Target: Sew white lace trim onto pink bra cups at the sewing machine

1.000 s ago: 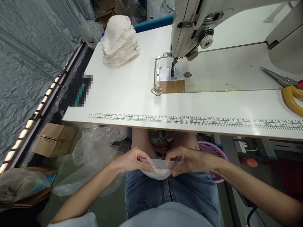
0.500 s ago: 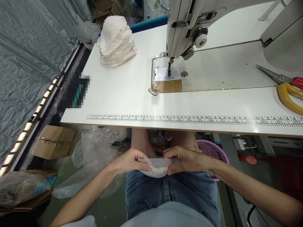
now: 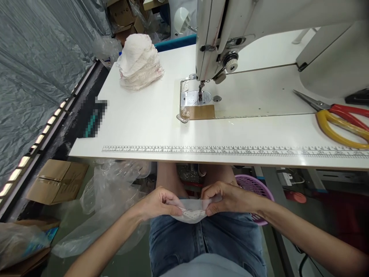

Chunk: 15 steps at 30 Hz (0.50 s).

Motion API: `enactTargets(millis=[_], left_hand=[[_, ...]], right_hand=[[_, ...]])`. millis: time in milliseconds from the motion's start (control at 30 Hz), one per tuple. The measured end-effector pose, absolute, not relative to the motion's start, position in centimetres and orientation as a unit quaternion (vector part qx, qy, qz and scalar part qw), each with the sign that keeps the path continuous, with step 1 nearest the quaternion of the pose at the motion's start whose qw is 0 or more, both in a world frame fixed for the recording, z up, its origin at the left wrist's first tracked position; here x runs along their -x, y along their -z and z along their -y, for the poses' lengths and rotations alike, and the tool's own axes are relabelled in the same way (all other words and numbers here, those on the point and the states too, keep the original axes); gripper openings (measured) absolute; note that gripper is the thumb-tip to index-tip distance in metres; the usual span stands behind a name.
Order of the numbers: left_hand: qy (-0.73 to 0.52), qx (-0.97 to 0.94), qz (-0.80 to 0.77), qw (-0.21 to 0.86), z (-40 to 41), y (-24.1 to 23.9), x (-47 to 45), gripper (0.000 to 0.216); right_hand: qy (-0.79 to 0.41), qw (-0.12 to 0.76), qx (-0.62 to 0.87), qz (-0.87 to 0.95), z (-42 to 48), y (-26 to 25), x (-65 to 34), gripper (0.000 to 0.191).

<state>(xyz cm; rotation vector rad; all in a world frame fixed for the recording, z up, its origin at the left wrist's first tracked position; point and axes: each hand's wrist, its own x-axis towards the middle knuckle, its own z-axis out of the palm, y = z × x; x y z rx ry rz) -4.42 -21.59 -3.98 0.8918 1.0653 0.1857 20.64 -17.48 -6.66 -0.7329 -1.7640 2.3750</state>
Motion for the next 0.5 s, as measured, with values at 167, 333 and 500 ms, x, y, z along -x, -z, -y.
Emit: enactTargets(millis=[167, 333, 500], left_hand=[[-0.082, -0.405, -0.493, 0.766, 21.7, 4.2, 4.2, 0.026], [-0.076, -0.436, -0.501, 0.744, 21.5, 4.0, 3.5, 0.027], [-0.081, -0.437, -0.497, 0.745, 21.5, 4.3, 3.1, 0.028]], right_hand=[[-0.774, 0.054, 0.241, 0.583, 17.4, 6.0, -21.3, 0.033], [-0.755, 0.032, 0.245, 0.607, 17.6, 6.1, -21.0, 0.034], [-0.756, 0.035, 0.241, 0.608, 17.9, 7.0, -20.6, 0.033]])
